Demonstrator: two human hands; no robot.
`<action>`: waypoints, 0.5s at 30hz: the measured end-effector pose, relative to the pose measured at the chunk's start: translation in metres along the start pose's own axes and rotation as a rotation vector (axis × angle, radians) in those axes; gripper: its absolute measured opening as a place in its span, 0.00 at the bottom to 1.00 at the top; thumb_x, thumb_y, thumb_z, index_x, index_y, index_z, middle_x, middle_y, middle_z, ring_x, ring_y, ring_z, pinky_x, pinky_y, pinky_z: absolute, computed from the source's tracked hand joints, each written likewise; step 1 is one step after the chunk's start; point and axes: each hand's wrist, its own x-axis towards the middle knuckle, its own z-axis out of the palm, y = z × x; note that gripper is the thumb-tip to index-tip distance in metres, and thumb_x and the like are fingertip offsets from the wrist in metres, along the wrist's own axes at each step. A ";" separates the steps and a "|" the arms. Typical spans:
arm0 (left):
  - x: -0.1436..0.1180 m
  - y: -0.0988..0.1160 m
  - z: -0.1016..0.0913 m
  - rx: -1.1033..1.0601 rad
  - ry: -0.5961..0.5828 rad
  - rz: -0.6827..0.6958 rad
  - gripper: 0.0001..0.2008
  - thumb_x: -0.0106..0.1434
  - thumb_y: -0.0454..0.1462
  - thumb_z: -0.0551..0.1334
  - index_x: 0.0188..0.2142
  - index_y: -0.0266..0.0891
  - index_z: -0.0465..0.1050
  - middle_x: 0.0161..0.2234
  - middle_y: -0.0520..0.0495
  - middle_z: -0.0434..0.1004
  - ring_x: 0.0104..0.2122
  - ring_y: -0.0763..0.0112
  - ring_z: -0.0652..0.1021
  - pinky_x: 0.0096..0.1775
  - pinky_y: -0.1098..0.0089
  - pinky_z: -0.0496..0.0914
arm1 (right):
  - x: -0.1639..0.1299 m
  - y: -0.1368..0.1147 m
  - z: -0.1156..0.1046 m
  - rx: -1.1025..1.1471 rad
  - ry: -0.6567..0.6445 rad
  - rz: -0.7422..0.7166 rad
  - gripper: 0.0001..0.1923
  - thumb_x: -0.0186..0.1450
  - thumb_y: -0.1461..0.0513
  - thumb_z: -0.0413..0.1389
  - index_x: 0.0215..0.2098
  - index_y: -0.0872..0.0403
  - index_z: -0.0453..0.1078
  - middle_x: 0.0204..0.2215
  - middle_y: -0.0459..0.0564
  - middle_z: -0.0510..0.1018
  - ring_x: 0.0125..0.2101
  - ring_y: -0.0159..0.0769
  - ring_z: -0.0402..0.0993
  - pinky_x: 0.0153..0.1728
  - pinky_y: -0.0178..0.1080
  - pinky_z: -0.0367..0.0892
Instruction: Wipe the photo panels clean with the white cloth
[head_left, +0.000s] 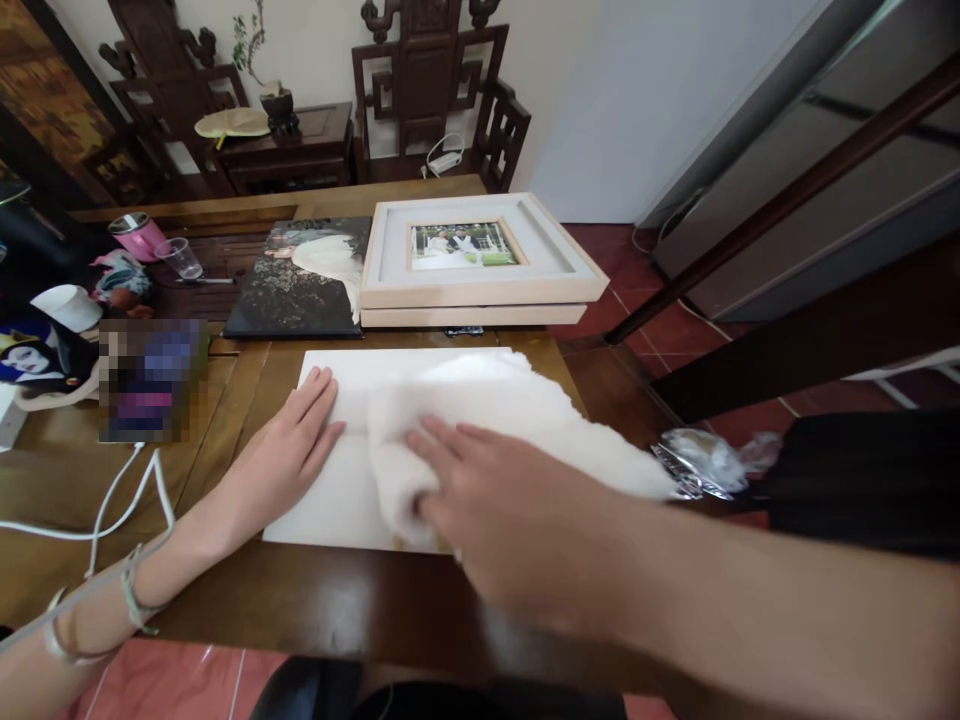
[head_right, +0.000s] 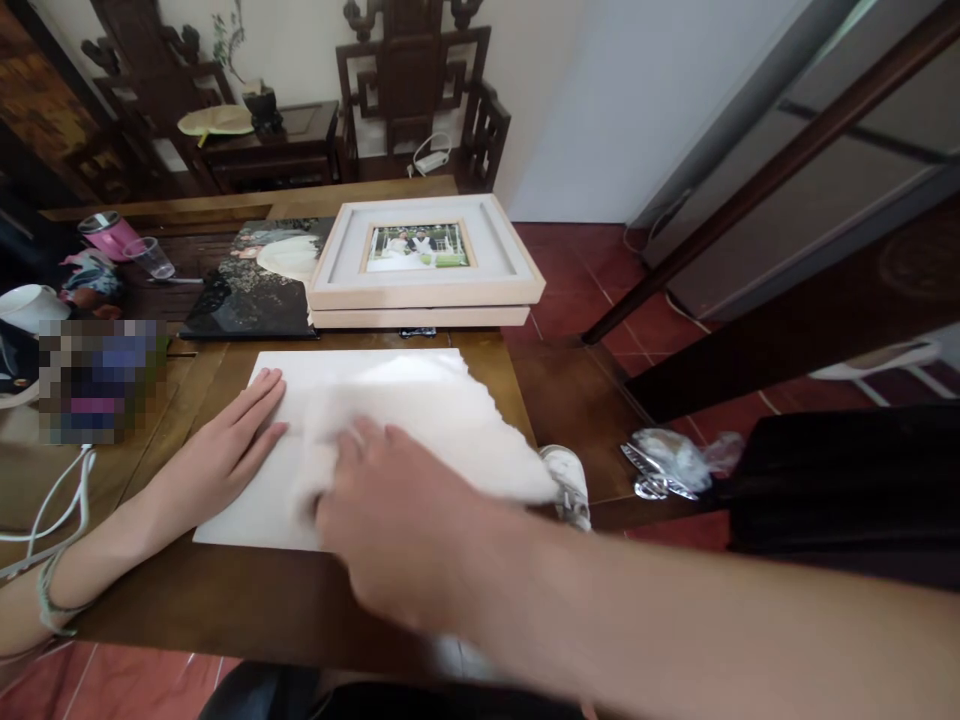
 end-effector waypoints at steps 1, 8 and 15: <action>-0.001 0.001 -0.001 0.021 0.014 0.018 0.27 0.72 0.45 0.44 0.63 0.28 0.58 0.67 0.35 0.55 0.67 0.59 0.55 0.66 0.56 0.53 | 0.004 0.009 -0.005 0.041 -0.014 0.071 0.13 0.59 0.69 0.53 0.40 0.60 0.76 0.49 0.68 0.76 0.53 0.57 0.70 0.44 0.48 0.70; -0.001 0.005 -0.011 -0.058 0.018 0.021 0.19 0.71 0.41 0.47 0.55 0.37 0.67 0.59 0.38 0.68 0.60 0.54 0.69 0.58 0.53 0.67 | 0.040 0.035 -0.016 0.313 0.180 0.166 0.10 0.61 0.70 0.45 0.33 0.57 0.68 0.28 0.54 0.73 0.27 0.38 0.67 0.27 0.37 0.58; 0.000 0.004 -0.012 -0.046 0.056 -0.051 0.13 0.69 0.41 0.50 0.43 0.38 0.70 0.38 0.42 0.76 0.34 0.61 0.79 0.35 0.63 0.74 | 0.087 0.037 -0.019 0.361 0.210 0.136 0.08 0.61 0.69 0.46 0.33 0.56 0.66 0.35 0.56 0.73 0.32 0.39 0.68 0.27 0.36 0.58</action>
